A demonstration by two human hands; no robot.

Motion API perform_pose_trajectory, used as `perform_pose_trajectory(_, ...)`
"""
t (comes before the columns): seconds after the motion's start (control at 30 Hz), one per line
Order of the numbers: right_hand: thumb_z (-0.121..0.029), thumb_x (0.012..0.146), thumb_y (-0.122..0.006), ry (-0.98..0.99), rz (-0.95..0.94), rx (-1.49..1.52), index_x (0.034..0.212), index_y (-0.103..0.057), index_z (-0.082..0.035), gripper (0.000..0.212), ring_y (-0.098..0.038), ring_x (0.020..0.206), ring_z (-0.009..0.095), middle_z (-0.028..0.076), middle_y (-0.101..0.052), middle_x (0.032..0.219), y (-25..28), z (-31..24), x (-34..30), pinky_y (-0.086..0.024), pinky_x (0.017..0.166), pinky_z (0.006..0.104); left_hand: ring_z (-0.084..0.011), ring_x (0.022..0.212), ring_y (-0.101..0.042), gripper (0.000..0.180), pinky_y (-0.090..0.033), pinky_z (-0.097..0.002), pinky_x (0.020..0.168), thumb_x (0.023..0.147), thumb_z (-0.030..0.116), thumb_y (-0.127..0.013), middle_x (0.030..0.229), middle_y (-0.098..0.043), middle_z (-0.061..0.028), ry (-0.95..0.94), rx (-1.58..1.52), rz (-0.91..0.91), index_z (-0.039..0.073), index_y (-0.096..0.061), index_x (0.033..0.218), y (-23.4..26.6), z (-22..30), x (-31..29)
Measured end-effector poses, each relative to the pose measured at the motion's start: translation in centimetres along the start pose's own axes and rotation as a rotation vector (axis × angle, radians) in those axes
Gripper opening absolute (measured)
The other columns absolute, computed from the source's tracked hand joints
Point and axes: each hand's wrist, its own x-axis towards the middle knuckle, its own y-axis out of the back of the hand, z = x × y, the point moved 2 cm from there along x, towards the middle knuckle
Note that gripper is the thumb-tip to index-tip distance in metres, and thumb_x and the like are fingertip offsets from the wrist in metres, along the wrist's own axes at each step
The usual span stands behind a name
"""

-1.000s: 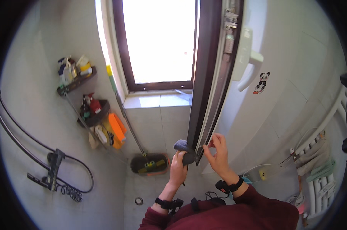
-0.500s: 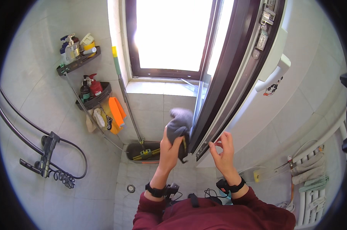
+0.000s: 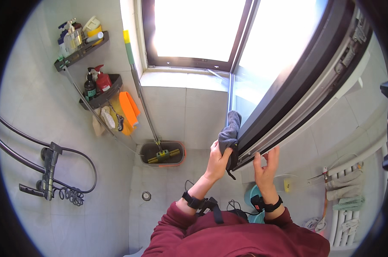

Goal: The person wipes a white heated towel rack, tiled walls, a window frame, and the shower area using a dark cloth. The person repeatedly dips the cloth into a blue bucket to wet it and continues wiping various surfaces in the bathroom.

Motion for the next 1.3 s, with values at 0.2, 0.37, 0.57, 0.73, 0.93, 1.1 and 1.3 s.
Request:
perform_pose_trajectory(0.2,0.000,0.090,-0.061,-0.060,0.022,0.023,0.104,-0.057,0.003,0.015,-0.051,0.090,0.027,0.015,-0.049,0.104,0.8,0.3,-0.4,-0.046,0.072,0.0322,-0.0314,0.142,-0.039,0.038,-0.017,-0.0467,0.121,0.096,0.015,-0.058,0.150,-0.049,-0.0180,-0.032,0.222,-0.155,0.006,-0.059,0.133,1.0,-5.5,-2.5)
perform_pose_trajectory(0.37,-0.005,0.102,-0.051,-0.039,-0.025,-0.102,0.122,-0.054,0.004,0.022,-0.054,0.103,0.017,0.011,-0.049,0.119,1.0,0.3,-0.7,-0.049,0.083,0.0260,-0.0377,0.141,-0.043,0.044,-0.030,-0.0432,0.118,0.095,0.013,-0.062,0.151,-0.047,-0.0221,0.011,0.144,-0.044,0.000,-0.056,0.136,0.4,-5.2,-4.8)
perform_pose_trajectory(0.57,-0.003,0.098,-0.055,-0.133,0.097,0.048,0.108,-0.057,0.004,0.012,-0.055,0.094,0.022,0.014,-0.052,0.114,0.5,1.6,-1.4,-0.048,0.076,0.0296,-0.0390,0.141,-0.043,0.048,-0.036,-0.0413,0.115,0.095,0.015,-0.066,0.150,-0.047,-0.0264,0.024,0.040,-0.018,-0.003,-0.054,0.138,0.4,-2.6,-7.3)
perform_pose_trajectory(0.73,-0.012,0.103,-0.055,-0.073,0.054,-0.243,0.105,-0.053,0.002,0.014,-0.050,0.088,0.018,0.009,-0.048,0.101,1.4,3.6,-2.3,-0.045,0.072,0.0299,-0.0344,0.140,-0.047,0.063,-0.036,-0.0391,0.115,0.096,0.021,-0.068,0.149,-0.048,-0.0269,0.107,0.072,0.010,-0.005,-0.043,0.147,0.0,-2.3,-6.2)
perform_pose_trajectory(0.93,-0.014,0.105,-0.051,-0.083,0.041,-0.152,0.102,-0.051,0.005,0.019,-0.047,0.084,0.022,0.013,-0.045,0.100,1.3,3.2,-2.0,-0.043,0.069,0.0323,-0.0326,0.137,-0.048,0.049,-0.034,-0.0374,0.115,0.099,0.020,-0.056,0.145,-0.053,-0.0239,0.136,-0.108,-0.034,-0.002,-0.049,0.142,-0.5,-5.1,-2.3)
perform_pose_trajectory(1.1,-0.013,0.106,-0.049,-0.042,0.036,-0.132,0.111,-0.054,0.005,0.019,-0.050,0.089,0.024,0.015,-0.047,0.104,0.9,1.9,-1.5,-0.045,0.071,0.0320,-0.0106,0.105,-0.050,0.030,-0.041,-0.0287,0.098,0.104,0.022,-0.054,0.110,-0.060,-0.0013,0.295,-0.313,-0.007,0.001,-0.057,0.125,-1.6,-6.4,-3.6)
perform_pose_trajectory(1.3,-0.014,0.105,-0.051,-0.034,0.019,-0.113,0.111,-0.054,0.005,0.020,-0.054,0.097,0.030,0.020,-0.051,0.115,0.9,2.8,-1.5,-0.047,0.079,0.0350,-0.0084,0.102,-0.051,0.028,-0.042,-0.0270,0.095,0.104,0.022,-0.056,0.107,-0.060,0.0012,0.328,-0.289,0.024,0.002,-0.059,0.124,-1.8,-5.4,-6.5)
